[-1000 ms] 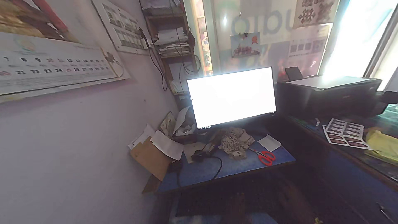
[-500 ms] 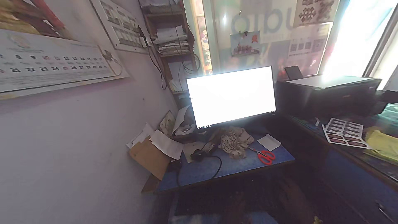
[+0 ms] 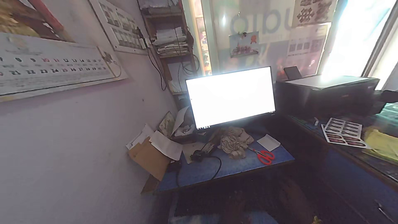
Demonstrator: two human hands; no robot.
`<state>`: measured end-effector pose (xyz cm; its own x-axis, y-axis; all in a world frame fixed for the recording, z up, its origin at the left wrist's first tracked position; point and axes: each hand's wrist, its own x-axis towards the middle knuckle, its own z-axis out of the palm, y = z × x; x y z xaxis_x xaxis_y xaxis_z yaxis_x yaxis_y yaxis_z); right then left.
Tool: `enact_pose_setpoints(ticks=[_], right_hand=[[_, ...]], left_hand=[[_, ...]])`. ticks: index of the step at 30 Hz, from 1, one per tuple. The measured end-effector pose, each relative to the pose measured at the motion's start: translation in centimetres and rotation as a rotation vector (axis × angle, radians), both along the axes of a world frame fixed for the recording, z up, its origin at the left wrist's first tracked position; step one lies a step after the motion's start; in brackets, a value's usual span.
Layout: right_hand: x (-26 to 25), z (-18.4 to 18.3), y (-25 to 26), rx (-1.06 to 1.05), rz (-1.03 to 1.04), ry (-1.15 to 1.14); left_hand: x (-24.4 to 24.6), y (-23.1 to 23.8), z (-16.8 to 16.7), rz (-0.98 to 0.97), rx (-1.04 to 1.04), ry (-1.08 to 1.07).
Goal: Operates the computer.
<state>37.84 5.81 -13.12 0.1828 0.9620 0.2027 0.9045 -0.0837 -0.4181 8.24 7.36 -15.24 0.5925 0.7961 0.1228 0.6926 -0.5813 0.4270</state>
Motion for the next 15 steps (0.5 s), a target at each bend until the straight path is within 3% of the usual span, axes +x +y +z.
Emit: enact_pose_setpoints(ticks=[8, 15], right_hand=[[-0.8, 2.0, -0.7, -0.031, -0.005, 0.035], [0.4, -1.0, 0.3, 0.049, -0.006, -0.045]], left_hand=[[-0.1, 0.0, -0.1, -0.006, 0.017, 0.0], [-0.1, 0.1, -0.6, 0.002, 0.031, -0.012]])
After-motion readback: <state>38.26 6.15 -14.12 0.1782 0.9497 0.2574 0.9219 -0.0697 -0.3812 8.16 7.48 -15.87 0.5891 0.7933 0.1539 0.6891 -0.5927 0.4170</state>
